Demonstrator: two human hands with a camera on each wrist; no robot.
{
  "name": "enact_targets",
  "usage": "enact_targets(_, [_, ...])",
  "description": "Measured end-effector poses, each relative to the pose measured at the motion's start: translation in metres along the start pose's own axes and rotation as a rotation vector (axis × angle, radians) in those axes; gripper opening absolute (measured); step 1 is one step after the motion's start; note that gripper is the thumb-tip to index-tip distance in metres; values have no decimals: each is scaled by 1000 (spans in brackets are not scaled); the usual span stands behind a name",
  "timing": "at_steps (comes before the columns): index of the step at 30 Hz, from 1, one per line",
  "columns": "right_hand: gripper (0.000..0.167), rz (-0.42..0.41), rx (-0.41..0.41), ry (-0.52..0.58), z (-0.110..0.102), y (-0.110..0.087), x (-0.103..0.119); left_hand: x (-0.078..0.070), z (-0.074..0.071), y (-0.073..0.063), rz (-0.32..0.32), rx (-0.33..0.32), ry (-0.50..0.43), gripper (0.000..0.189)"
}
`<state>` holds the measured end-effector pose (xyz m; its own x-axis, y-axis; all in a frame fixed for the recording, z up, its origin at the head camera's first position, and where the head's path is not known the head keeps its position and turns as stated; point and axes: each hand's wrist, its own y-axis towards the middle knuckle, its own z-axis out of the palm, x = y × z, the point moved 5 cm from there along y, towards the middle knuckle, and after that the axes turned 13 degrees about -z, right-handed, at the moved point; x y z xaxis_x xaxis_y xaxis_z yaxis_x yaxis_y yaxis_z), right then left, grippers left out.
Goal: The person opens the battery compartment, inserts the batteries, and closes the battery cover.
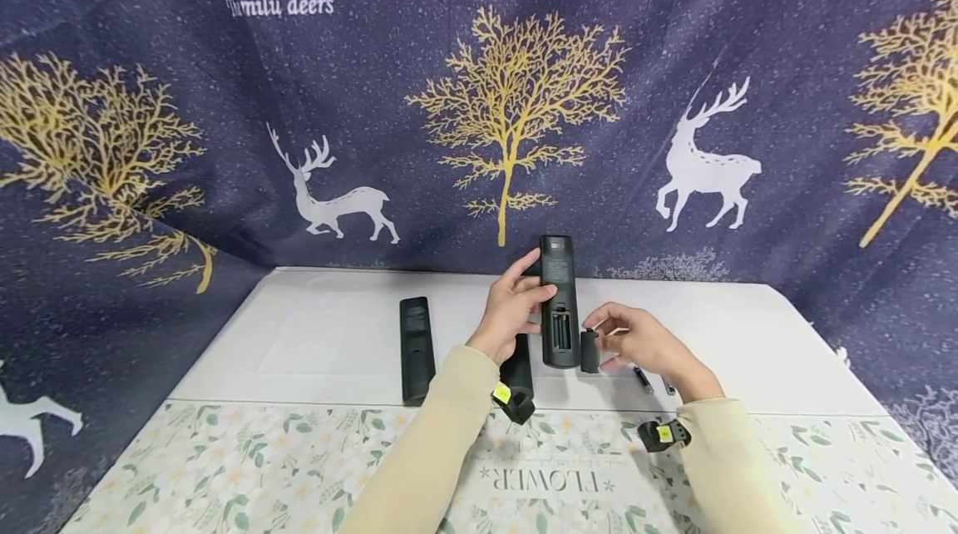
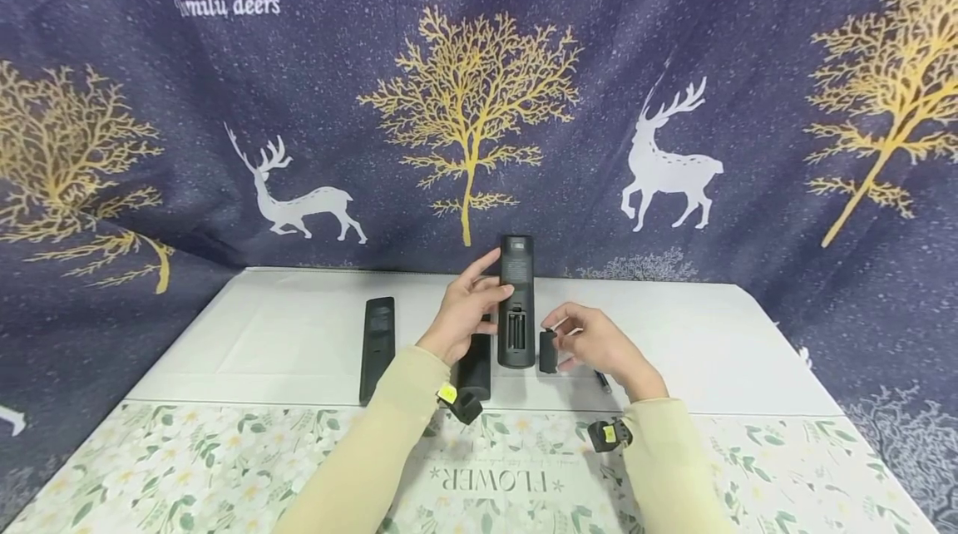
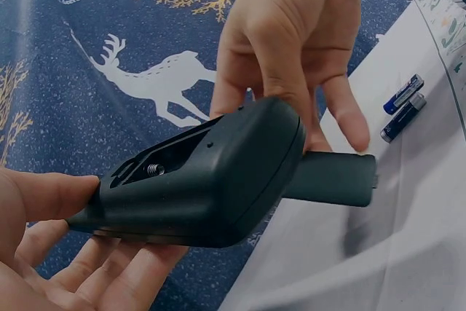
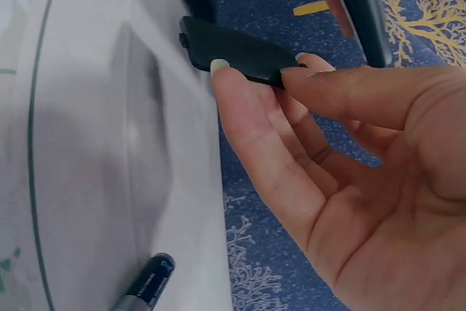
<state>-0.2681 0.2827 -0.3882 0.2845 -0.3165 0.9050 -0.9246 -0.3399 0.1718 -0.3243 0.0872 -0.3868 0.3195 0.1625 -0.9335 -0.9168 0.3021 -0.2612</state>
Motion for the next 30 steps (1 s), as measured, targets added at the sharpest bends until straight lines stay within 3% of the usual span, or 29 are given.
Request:
enact_targets(9, [30, 65, 37, -18, 4, -1, -13, 0, 0, -1, -2, -1, 2, 67])
enact_targets(18, [34, 76, 52, -48, 10, -2, -21, 2, -4, -4, -7, -8, 10, 67])
enact_targets(30, [33, 103, 78, -238, 3, 0, -21, -2, 0, -3, -7, -2, 3, 67])
